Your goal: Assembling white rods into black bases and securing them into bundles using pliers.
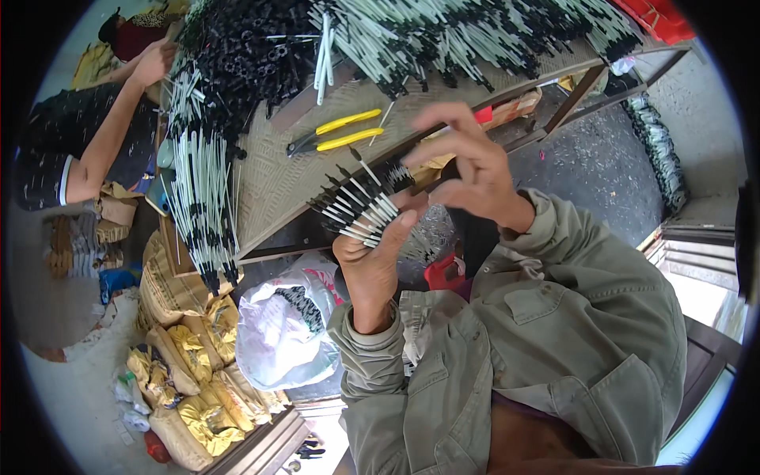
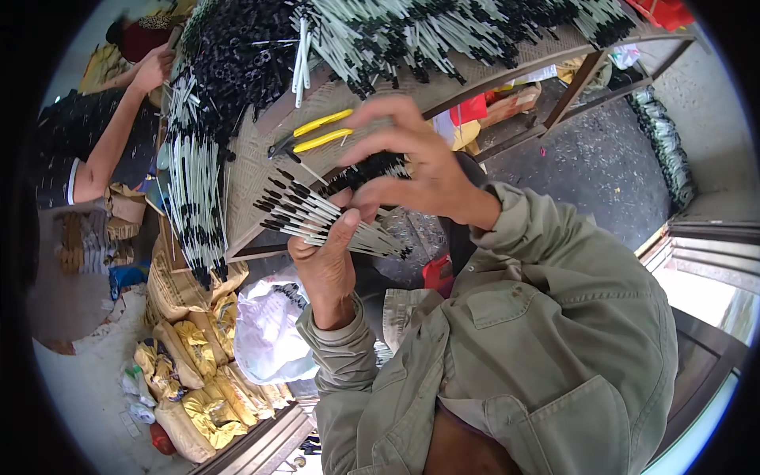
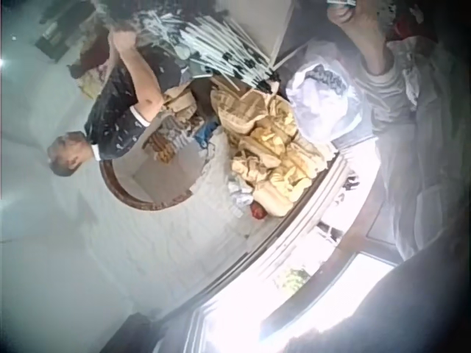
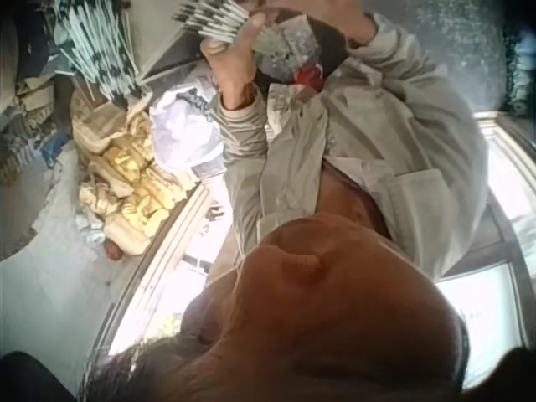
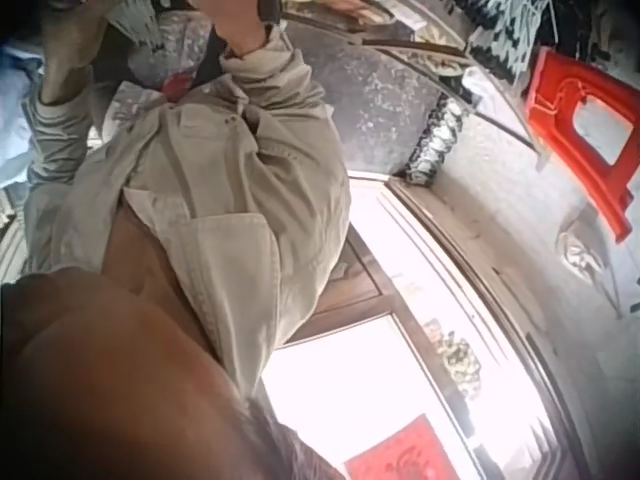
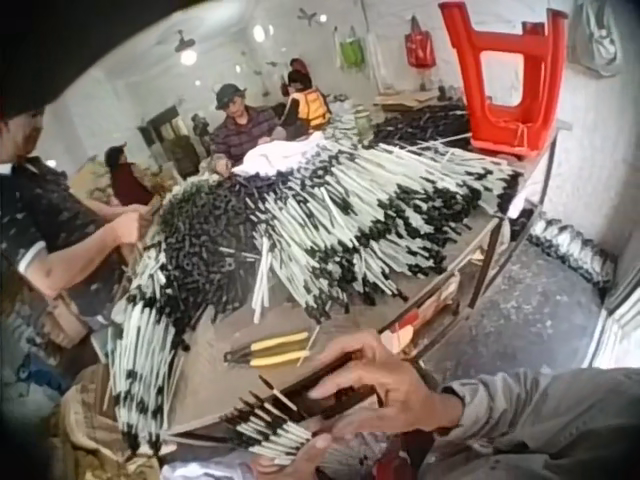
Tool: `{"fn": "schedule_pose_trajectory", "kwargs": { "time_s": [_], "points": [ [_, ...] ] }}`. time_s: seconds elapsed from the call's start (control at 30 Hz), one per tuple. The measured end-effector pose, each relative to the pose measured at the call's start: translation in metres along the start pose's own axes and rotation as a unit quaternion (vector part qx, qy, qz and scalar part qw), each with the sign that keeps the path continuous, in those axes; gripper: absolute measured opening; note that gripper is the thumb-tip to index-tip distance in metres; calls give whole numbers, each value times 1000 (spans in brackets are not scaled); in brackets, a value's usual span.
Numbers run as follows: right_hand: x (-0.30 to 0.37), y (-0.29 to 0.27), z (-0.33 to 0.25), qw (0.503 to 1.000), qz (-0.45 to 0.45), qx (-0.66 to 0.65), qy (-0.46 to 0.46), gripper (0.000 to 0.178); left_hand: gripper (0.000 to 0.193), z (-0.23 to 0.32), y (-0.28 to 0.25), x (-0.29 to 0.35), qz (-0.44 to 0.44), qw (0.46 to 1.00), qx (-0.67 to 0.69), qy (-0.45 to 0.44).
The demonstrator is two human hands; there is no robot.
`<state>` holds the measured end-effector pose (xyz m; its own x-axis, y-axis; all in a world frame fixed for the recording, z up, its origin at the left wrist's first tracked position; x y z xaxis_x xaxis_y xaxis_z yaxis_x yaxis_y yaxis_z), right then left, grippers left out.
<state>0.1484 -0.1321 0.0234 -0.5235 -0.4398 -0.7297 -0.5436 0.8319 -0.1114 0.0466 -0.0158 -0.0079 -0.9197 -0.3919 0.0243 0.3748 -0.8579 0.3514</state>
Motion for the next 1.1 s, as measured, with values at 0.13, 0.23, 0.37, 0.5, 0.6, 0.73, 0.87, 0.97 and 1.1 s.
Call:
{"fn": "schedule_pose_trajectory", "kwargs": {
  "time_s": [0.13,0.23,0.37,0.5,0.6,0.73,0.87,0.97,1.1],
  "points": [
    [-21,26,-20,992,-92,35,-80,24,16,-7,-1,1,-10,997,-31,70],
    [-16,28,-16,992,-89,39,-81,21,16,-14,-6,1,13,997,-38,66],
    [-12,26,-13,994,-85,38,-57,19,16,-19,-4,2,11,998,-36,54],
    [-10,28,3,989,-104,-100,12,25,16,-14,-7,4,1,998,-16,62],
    [-12,25,40,936,-60,-323,125,44,20,16,20,5,-38,997,-62,-17],
    [63,88,35,781,-392,-415,253,84,30,49,5,28,-17,990,-140,-18],
    [99,95,17,725,-366,-518,269,70,32,72,7,38,-36,996,-75,-20],
    [150,124,27,704,-409,-493,307,72,33,71,-3,49,-9,996,-47,-75],
    [184,126,44,776,-406,-435,208,63,25,77,-8,44,-17,999,-29,-28]
  ]
}}
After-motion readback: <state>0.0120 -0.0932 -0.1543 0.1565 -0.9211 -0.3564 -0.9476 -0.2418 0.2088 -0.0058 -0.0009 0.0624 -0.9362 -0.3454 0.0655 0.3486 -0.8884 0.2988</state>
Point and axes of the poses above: each hand's wrist, its own x-axis away from the middle knuckle, its own y-axis out of the palm, z = x × y, the point moved 6 cm from there along -x, towards the middle knuckle, and after that the axes turned 3 degrees about -y, right-handed, at the moved point
